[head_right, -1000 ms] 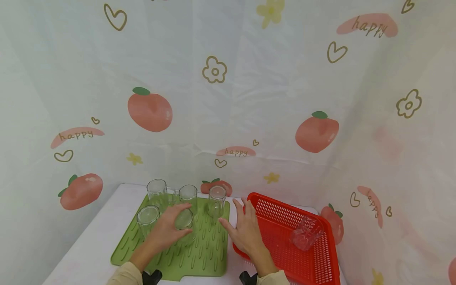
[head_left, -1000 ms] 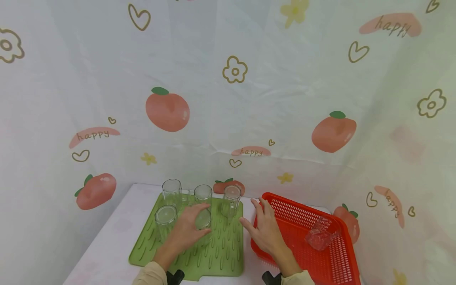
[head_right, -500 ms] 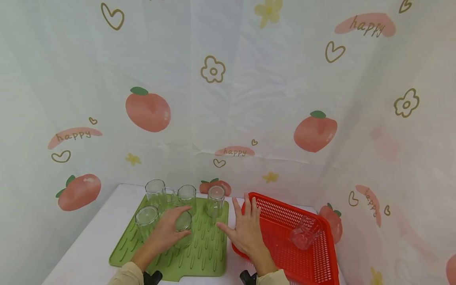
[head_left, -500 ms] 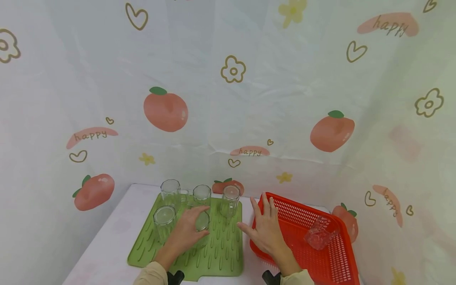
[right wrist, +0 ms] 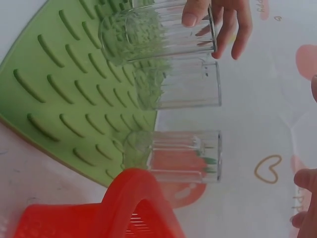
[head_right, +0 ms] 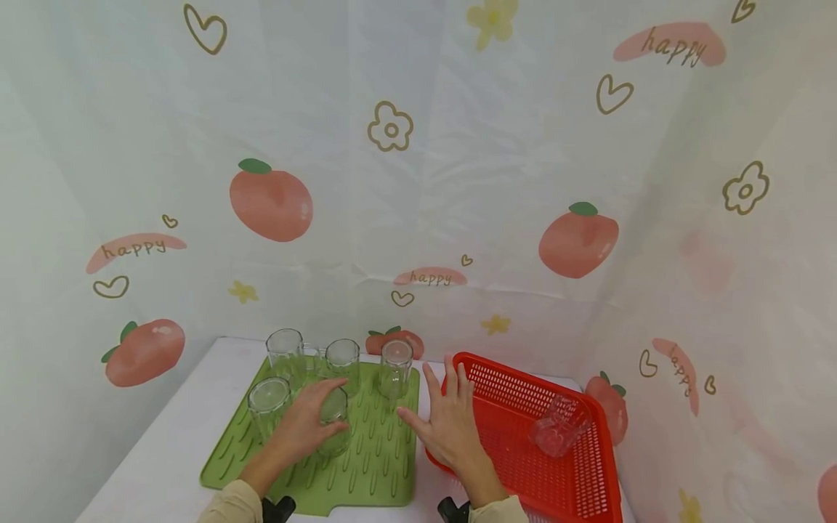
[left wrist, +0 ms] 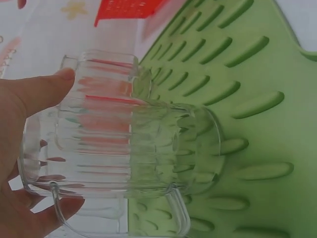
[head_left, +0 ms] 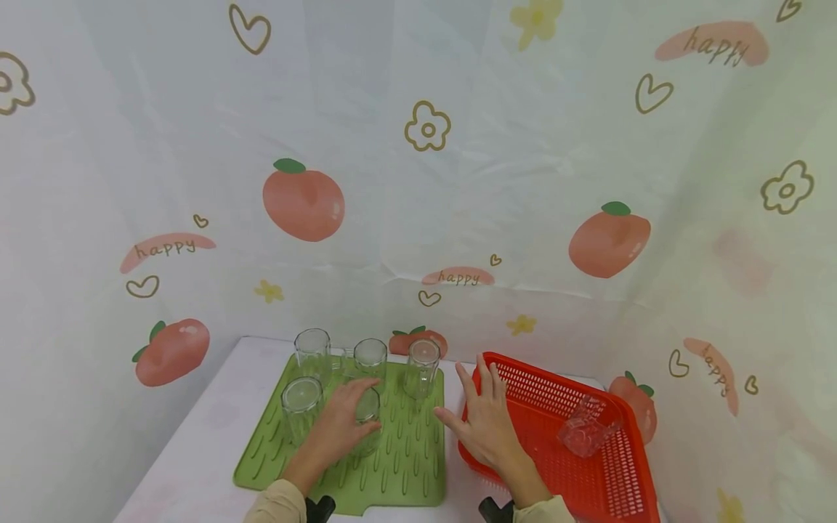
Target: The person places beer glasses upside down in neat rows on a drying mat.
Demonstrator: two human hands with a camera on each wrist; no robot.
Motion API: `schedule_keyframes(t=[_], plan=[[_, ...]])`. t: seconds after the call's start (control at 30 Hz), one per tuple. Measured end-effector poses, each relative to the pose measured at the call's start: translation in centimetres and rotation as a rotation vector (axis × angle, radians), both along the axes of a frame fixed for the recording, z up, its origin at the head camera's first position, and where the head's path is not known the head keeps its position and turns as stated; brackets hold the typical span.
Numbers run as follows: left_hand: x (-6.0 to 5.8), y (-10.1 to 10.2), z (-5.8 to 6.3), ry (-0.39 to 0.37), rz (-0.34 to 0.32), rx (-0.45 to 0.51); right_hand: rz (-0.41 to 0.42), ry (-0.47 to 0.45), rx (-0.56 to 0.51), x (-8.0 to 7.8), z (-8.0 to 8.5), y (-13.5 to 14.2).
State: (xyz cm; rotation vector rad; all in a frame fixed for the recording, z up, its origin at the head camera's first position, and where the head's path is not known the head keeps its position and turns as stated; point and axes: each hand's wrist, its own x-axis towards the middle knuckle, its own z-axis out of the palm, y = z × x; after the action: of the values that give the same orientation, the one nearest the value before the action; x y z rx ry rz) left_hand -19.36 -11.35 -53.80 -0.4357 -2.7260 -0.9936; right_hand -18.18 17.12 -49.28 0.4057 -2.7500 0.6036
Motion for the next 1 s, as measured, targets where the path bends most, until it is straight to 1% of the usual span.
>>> schedule_keyframes(t=[0.1, 0.23, 0.3, 0.5, 0.57, 0.67, 0.77, 0.83, 0.93, 1.0], plan=[[0.0, 0.0, 0.1, -0.008, 0.003, -0.015, 0.0, -0.006, -0.002, 0.0, 0.1, 0.0], [0.0, -0.1, 0.4, 0.003, 0.019, -0.013, -0.01, -0.01, 0.021, -0.2, 0.3, 0.1], [0.0, -0.2, 0.7, 0.018, 0.018, -0.003, -0.021, -0.012, 0.027, -0.3, 0.5, 0.3], [-0.2, -0.6, 1.9, 0.023, 0.025, 0.03, -0.051, 0.005, 0.035, -0.6, 0.9, 1.1], [-0.1, -0.9, 2.3, 0.045, 0.028, 0.047, -0.059, 0.001, 0.044, -0.7, 0.9, 1.4], [-0.2, -1.5, 2.8, 0.102, 0.028, 0.07, -0.074, -0.021, 0.047, -0.8, 0.8, 1.9], [-0.3, -2.2, 3.2, 0.162, 0.043, 0.092, -0.09, -0.026, 0.059, -1.0, 0.8, 2.4], [-0.4, -2.7, 3.3, 0.187, 0.066, 0.101, -0.101, -0.03, 0.07, -1.0, 0.9, 2.8], [-0.4, -3.6, 3.6, 0.199, 0.11, 0.117, -0.118, -0.044, 0.079, -1.0, 1.1, 3.3], [-0.4, -4.2, 3.9, 0.192, 0.129, 0.132, -0.129, -0.049, 0.088, -1.0, 1.1, 3.7]])
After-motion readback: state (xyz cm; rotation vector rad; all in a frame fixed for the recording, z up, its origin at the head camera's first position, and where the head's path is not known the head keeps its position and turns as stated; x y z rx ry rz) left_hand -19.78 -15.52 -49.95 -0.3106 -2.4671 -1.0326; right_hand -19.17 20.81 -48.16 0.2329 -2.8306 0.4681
